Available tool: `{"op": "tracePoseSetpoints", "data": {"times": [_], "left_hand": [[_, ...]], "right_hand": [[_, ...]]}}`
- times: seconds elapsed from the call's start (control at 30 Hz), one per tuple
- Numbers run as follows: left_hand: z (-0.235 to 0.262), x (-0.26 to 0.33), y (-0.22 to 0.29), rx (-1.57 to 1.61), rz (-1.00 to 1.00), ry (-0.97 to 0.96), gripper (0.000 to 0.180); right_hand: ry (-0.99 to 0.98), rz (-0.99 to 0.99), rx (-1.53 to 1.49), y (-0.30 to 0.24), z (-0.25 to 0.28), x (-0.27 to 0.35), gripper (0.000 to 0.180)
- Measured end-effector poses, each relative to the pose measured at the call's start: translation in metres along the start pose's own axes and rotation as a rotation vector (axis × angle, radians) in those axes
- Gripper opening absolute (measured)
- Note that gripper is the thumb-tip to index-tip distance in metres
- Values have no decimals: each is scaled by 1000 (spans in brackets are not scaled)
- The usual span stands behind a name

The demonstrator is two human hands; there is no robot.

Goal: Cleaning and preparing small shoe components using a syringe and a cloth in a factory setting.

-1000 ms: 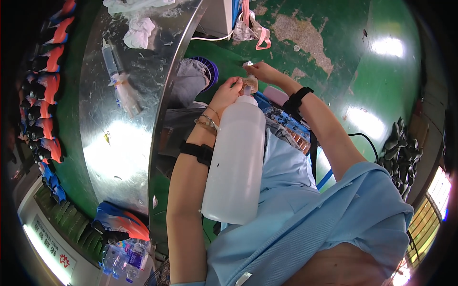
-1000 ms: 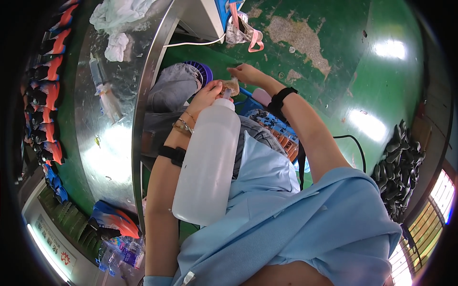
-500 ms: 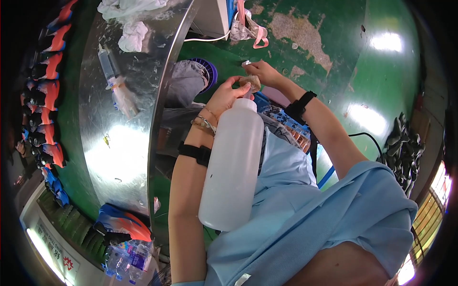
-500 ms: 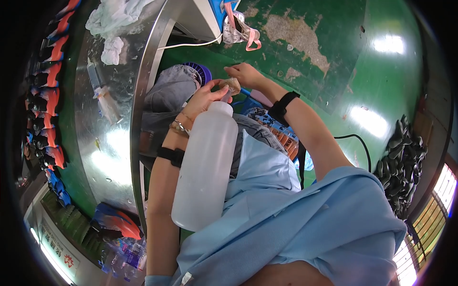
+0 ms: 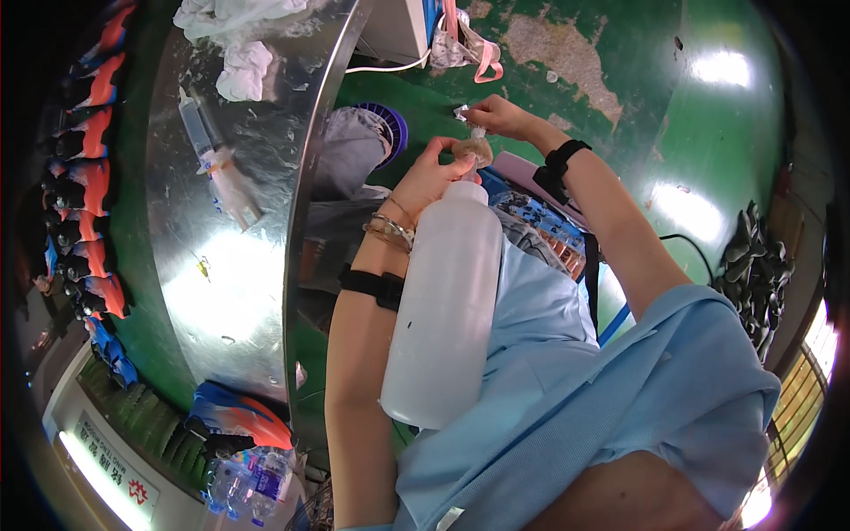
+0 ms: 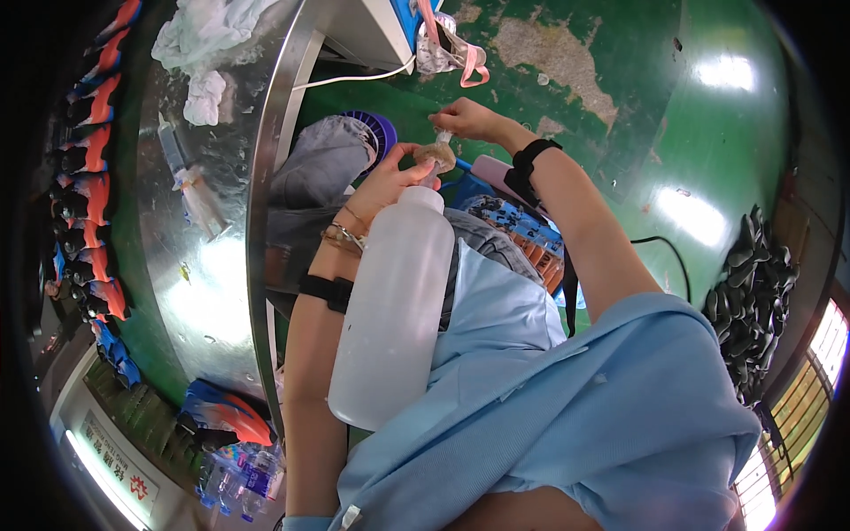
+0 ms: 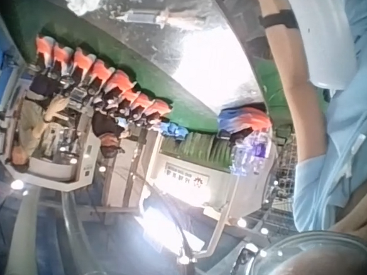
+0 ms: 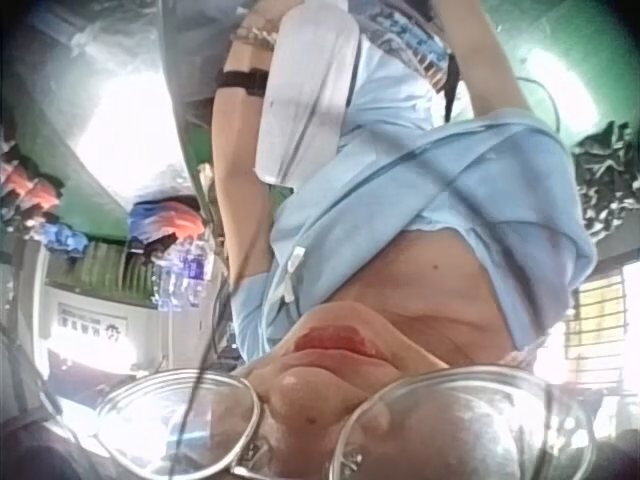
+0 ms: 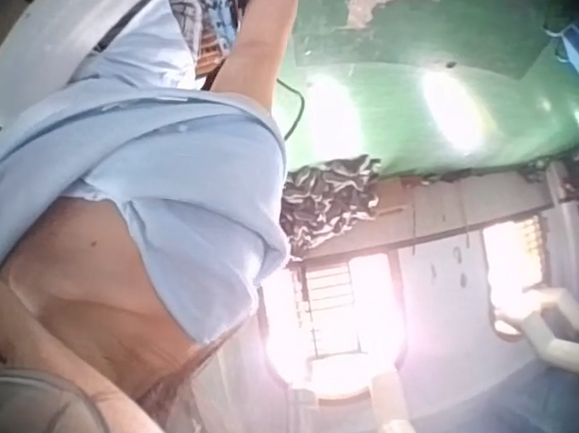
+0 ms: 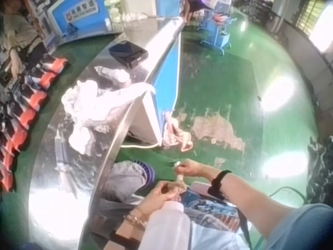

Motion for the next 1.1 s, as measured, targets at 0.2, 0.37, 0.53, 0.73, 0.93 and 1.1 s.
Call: {"op": "tracePoseSetpoints", "data": {"times": [0.2, 0.37, 0.53, 0.73, 0.93, 1.1], "left_hand": [[-1, 0, 2, 5, 2, -13, 39], [3, -3, 0, -28, 13, -30, 37], [2, -4, 3, -12, 27, -39, 36], [5, -10, 0, -3, 48, -30, 35], [14, -20, -8, 20, 71, -41, 32], [16, -23, -9, -33, 62, -58, 34]], "right_hand": [[-21, -61, 61, -5, 4, 3, 45], [-17, -66, 23, -4, -4, 8, 45], [32, -84, 30, -3, -5, 14, 47], [99, -142, 92, -4, -13, 18, 50], [111, -157, 118, 7, -17, 15, 50], [115, -145, 125, 13, -19, 11, 49]]}}
Point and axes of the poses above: each hand's wrist, its own x-axis away from the middle knuckle, its own z-axis out of the back of the hand, y = z × x, the point moved 1 cm from there along -x, towards the middle knuckle, and after that the axes turned 8 degrees about x, right-handed, at the moved point
